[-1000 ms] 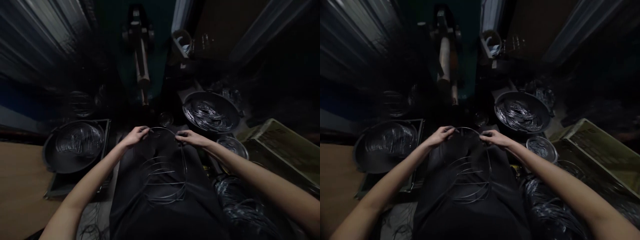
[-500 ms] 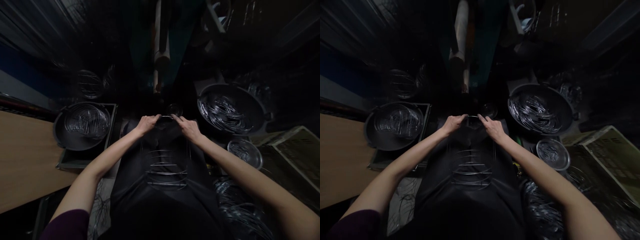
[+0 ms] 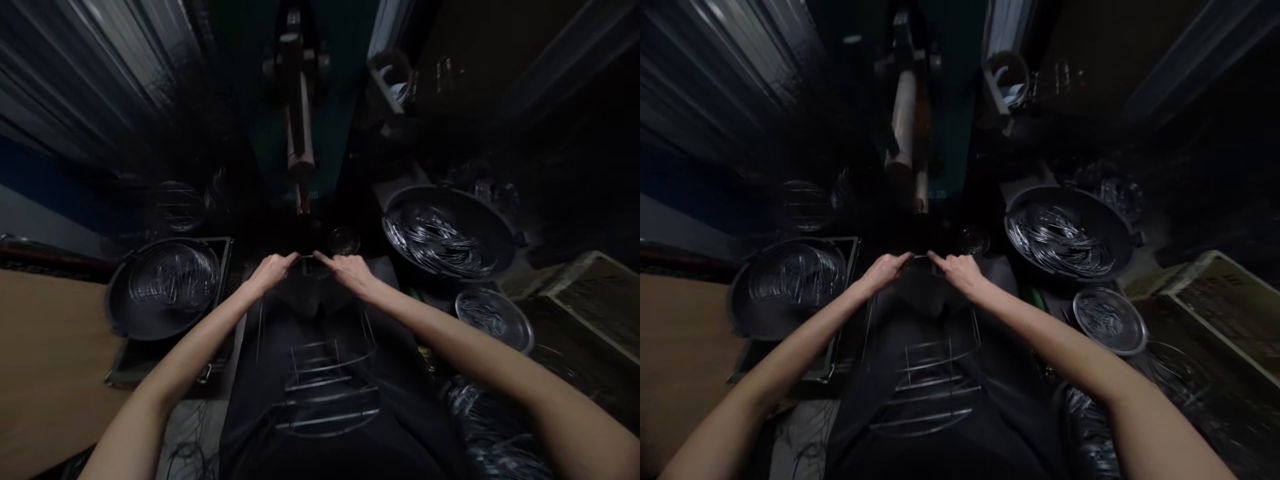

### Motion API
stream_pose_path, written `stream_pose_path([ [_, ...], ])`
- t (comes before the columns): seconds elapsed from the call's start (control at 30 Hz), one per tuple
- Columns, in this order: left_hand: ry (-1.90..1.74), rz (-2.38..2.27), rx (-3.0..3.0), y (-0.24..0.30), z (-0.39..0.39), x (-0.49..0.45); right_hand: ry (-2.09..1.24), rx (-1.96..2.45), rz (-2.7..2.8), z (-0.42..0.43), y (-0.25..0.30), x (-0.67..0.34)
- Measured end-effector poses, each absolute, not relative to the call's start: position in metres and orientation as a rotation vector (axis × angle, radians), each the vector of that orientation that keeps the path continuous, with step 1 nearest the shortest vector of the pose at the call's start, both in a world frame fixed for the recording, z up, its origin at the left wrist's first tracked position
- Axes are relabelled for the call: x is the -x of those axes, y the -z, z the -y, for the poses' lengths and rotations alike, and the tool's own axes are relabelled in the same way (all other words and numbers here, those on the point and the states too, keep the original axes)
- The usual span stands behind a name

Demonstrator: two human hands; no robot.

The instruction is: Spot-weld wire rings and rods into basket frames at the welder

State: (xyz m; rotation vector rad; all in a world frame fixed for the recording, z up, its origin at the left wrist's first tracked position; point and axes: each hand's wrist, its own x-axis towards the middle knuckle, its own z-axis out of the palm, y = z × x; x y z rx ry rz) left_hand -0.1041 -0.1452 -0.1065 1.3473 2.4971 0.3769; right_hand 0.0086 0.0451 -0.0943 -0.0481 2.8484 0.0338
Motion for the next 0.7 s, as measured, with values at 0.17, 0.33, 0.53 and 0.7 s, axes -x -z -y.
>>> stream_pose_path([
  [0.17, -0.722, -2.315, -1.233, 0.113, 0.152, 0.099, 0.079, 0.077, -2.897, -0.045, 0.101, -0.011],
  [0.33, -0.636, -2.375, -1.211, 0.114, 0.154, 0.098, 0.142, 0.105, -2.873, -0.044, 0.106, -0.009],
  [0.53, -0.594, -2.329, -1.205, 0.132, 0.155, 0.094, 0.314, 0.103, -2.877, -0.042, 0.125, -0.023],
  [0.7, -0.5, -2.34, -1.208, 0.142, 0.145, 0.088, 0.344, 0.171, -2.861, -0.054, 0.137, -0.035],
])
